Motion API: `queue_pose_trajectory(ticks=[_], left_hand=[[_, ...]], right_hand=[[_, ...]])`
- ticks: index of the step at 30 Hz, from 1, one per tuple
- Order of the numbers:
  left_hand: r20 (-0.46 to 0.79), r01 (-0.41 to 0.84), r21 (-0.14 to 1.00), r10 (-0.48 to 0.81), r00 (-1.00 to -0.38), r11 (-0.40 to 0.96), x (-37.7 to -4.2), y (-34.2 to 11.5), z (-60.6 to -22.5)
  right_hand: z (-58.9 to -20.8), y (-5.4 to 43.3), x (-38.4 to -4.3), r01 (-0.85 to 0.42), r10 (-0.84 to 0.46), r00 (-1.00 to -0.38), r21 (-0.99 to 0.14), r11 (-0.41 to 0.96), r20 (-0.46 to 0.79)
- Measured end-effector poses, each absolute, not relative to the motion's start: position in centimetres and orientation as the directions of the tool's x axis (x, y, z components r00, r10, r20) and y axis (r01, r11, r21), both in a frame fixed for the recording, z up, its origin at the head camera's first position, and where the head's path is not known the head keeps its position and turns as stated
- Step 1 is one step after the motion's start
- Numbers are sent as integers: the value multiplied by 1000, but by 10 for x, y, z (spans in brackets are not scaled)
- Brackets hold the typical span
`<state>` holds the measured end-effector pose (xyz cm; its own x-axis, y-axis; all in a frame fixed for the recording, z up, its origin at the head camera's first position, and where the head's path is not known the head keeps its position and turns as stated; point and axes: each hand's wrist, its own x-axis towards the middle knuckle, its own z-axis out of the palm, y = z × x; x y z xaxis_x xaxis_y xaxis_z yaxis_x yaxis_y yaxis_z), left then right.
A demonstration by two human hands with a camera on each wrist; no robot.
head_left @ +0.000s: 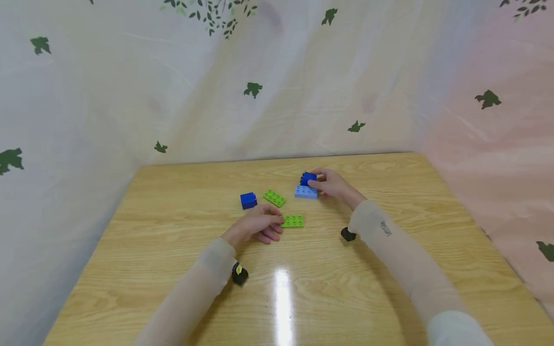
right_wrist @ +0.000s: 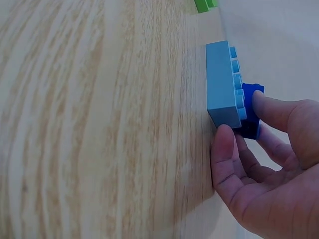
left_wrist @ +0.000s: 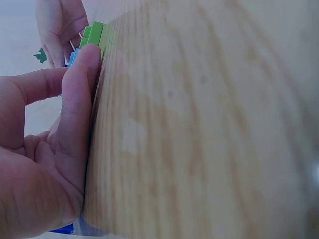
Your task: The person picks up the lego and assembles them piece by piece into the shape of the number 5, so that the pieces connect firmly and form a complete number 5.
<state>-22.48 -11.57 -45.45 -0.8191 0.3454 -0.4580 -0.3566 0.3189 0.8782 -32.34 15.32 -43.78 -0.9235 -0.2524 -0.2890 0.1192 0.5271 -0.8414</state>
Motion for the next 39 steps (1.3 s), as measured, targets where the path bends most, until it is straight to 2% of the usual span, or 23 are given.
queue_pose_trajectory(ticks=[13,26,39], left_hand=[[-459,-360,879,352,-816,312,-223,-114,-453],[-454,-355,881,350,-819,312,-224,-116,-453],[-445,-348,887,358,-821,304,-229,-116,-456]], right_hand=[[-443,161,-324,149,-231,-931,-873,464,-282],[-442,164,-323,176,-264,-920,-908,381,-289],[-421,169,-313,90,-374,-904,-949,302,-205]])
